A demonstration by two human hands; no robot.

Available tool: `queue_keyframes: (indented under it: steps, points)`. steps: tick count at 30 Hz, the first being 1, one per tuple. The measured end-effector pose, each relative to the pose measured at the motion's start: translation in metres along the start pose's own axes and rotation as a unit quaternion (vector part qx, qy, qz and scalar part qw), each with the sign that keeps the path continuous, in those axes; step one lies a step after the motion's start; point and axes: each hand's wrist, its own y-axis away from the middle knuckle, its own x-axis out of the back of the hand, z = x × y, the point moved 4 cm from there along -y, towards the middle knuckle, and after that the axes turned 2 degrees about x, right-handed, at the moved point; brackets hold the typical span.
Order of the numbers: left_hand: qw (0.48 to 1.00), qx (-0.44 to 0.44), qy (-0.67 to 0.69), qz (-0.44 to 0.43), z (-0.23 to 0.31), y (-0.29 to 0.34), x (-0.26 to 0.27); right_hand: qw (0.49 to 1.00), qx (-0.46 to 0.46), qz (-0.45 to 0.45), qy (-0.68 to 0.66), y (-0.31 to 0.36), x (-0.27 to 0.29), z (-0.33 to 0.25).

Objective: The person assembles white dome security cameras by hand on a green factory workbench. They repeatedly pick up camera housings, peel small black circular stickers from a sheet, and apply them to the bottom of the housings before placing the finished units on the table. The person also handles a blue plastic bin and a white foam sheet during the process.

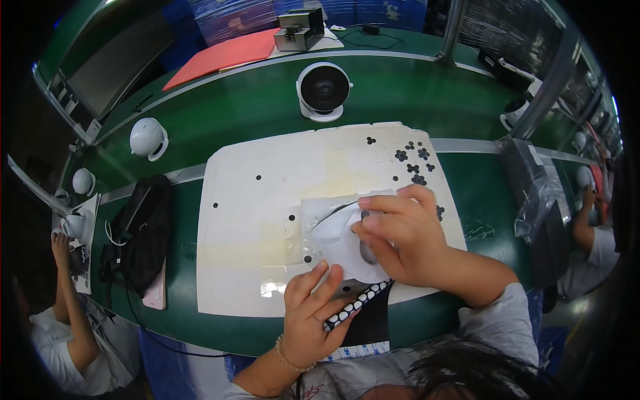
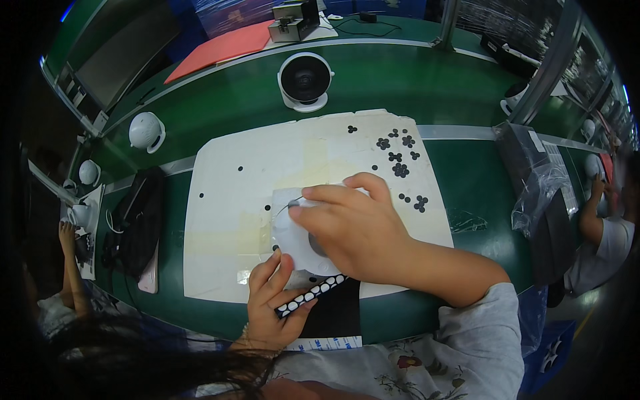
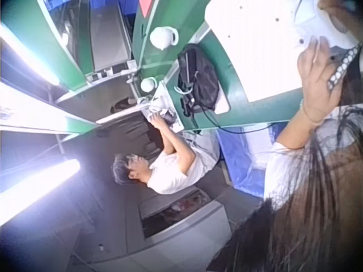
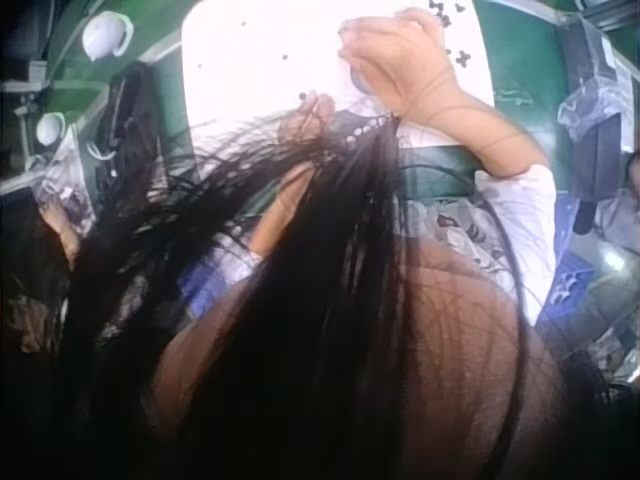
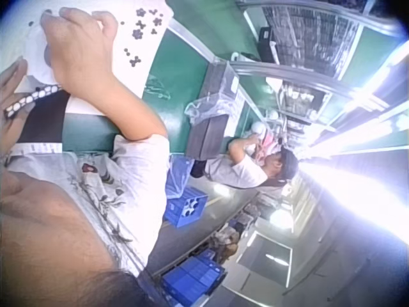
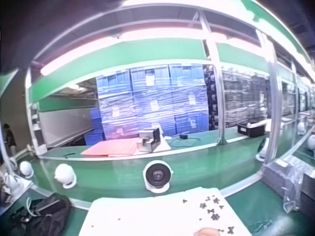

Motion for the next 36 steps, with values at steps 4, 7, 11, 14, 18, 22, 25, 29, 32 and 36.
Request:
queue_keyframes:
  steps: [4,7,11,14,18,22,25,29,32,36]
  points:
    - [1.0,-0.004,0.002,0.005,-0.002,0.0,0.0,0.996,-0.03,-0.048,0.063,0.008,0.008,-0.008]
    - [1.0,0.007,0.013,0.005,-0.003,0.0,-0.001,0.994,-0.077,-0.05,-0.058,0.025,0.009,0.0]
    - [1.0,0.008,0.022,0.013,-0.002,-0.001,-0.001,0.973,-0.126,-0.052,-0.186,0.04,-0.002,0.0]
    - [0.999,0.018,0.031,0.018,-0.003,0.0,-0.002,0.972,-0.127,-0.064,-0.185,0.042,-0.005,-0.001]
    - [0.999,0.02,0.037,0.023,-0.004,0.0,-0.002,0.97,-0.131,-0.06,-0.196,0.042,-0.007,0.0]
    - [0.999,0.016,0.039,0.03,-0.004,0.0,-0.002,0.971,-0.127,-0.06,-0.192,0.041,-0.007,-0.001]
    - [0.999,0.017,0.038,0.029,-0.003,-0.001,-0.001,0.974,-0.124,-0.058,-0.18,0.041,-0.007,-0.002]
    - [0.999,0.026,0.035,0.031,0.0,-0.002,-0.002,0.984,-0.096,-0.047,-0.145,0.046,-0.008,0.001]
    - [0.998,0.032,0.034,0.035,0.0,-0.002,-0.001,0.997,0.04,-0.008,0.068,0.052,0.001,-0.008]
    - [0.998,0.047,0.041,0.032,0.002,-0.004,0.0,0.998,-0.016,0.016,0.062,0.055,0.007,-0.011]
